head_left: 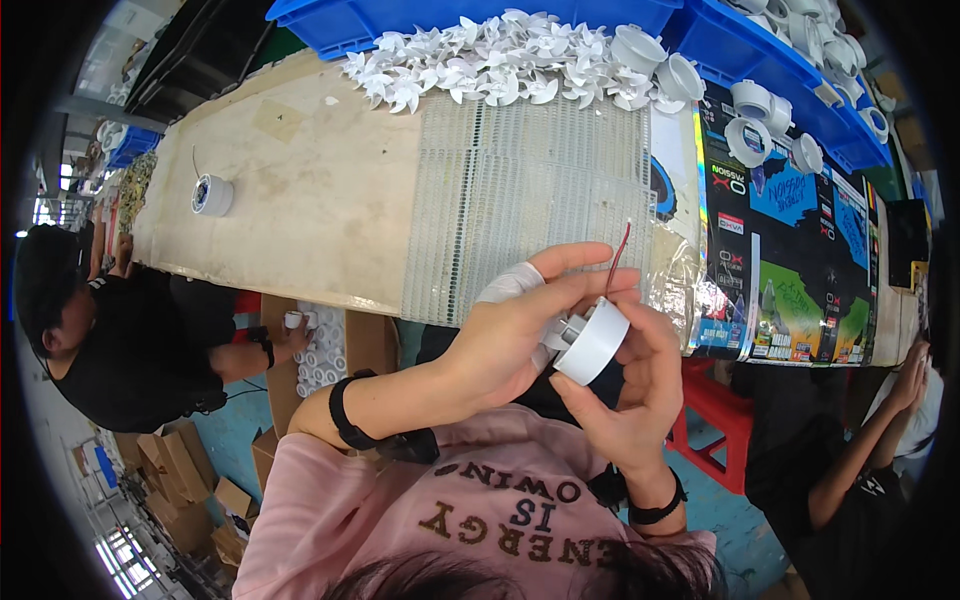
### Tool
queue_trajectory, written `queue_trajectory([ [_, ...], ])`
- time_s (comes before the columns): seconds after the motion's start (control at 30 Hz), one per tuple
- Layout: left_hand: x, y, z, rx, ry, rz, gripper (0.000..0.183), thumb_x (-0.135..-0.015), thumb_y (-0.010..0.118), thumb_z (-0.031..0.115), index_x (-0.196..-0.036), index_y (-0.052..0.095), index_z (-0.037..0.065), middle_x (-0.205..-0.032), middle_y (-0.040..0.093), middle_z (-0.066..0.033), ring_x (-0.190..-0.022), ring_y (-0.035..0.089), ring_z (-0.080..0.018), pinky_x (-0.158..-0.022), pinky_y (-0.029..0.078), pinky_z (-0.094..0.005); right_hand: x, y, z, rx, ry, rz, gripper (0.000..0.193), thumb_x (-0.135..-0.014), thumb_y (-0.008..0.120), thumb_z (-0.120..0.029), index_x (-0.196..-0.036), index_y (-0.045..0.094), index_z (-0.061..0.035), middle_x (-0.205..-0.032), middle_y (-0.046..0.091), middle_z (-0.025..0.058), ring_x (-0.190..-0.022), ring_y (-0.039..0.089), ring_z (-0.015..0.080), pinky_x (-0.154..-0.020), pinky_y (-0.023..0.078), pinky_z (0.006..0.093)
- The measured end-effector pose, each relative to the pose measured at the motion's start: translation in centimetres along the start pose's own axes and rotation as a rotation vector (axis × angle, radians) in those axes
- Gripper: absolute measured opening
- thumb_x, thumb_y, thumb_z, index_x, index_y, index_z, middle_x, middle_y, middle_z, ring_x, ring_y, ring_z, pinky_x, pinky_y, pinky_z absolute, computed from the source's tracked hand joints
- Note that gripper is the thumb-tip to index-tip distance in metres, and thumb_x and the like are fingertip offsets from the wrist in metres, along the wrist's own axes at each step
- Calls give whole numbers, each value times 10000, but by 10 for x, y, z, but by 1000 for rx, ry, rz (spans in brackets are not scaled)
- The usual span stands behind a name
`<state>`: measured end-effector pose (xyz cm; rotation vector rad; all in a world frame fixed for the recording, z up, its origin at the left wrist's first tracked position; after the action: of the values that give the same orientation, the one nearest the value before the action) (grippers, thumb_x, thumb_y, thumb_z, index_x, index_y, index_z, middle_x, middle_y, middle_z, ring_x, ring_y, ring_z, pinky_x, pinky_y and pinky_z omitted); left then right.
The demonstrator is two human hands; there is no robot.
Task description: Assembling small plastic fan blades and cylinders at a factory workbench.
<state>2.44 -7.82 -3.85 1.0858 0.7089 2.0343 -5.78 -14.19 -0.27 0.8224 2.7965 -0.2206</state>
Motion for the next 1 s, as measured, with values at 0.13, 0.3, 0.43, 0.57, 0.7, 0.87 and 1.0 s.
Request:
queue_trajectory([
  [0.13,0,-3,0,-91,40,-13,356,-964,453,112,-1295,426,-18,-1257,538,-204,-1156,545,-260,-963,469,-364,0,-3,6,-56,69,-36,674,-652,787,-8,-1237,457,49,-1147,486,147,-1017,585,224,-808,538,311],
  [0.3,1,1,3,-203,62,-76,340,-982,413,119,-1295,422,-14,-1279,526,-183,-1147,544,-235,-965,465,-359,1,0,10,-110,113,-61,683,-658,791,-11,-1247,451,52,-1152,484,144,-1005,591,219,-808,540,311],
  [0.43,3,-1,3,-252,44,-76,343,-983,408,114,-1301,412,-13,-1293,518,-168,-1142,547,-231,-970,462,-360,1,0,8,-62,111,-63,672,-645,803,-23,-1228,478,58,-1074,526,139,-947,610,218,-796,539,306],
  [0.57,8,-6,0,-319,41,-73,381,-992,384,161,-1333,380,-10,-1307,504,-164,-1185,512,-236,-1004,425,-363,-1,0,-4,107,69,-98,663,-618,819,-40,-1200,515,55,-1001,559,141,-890,622,230,-740,534,292],
  [0.7,14,-10,-3,-462,89,-91,436,-1006,304,245,-1353,359,-12,-1342,469,-168,-1237,460,-240,-1052,355,-366,-6,4,-23,307,-37,-229,697,-584,840,-75,-1197,532,45,-980,568,153,-828,615,258,-683,518,308],
  [0.87,15,0,-7,-363,66,-54,453,-1007,275,274,-1355,376,1,-1350,459,-168,-1237,456,-240,-1062,329,-356,-7,12,-37,488,-183,-286,684,-619,817,-104,-1219,522,39,-993,559,169,-851,612,283,-683,519,323],
  [1.0,13,-9,-19,-358,-1,-64,445,-1004,298,267,-1361,389,17,-1345,465,-157,-1231,459,-236,-1060,326,-348,-8,9,-32,517,-219,-352,663,-644,805,-126,-1224,523,30,-1023,561,183,-870,608,303,-694,518,337],
])
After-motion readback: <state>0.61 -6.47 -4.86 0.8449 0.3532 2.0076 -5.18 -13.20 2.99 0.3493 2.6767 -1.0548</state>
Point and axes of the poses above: each hand's wrist, its own x-axis away from the middle knuckle, its own y-axis out of the palm, z = x × y, the point moved 9 cm from there along -x, towards the middle knuckle
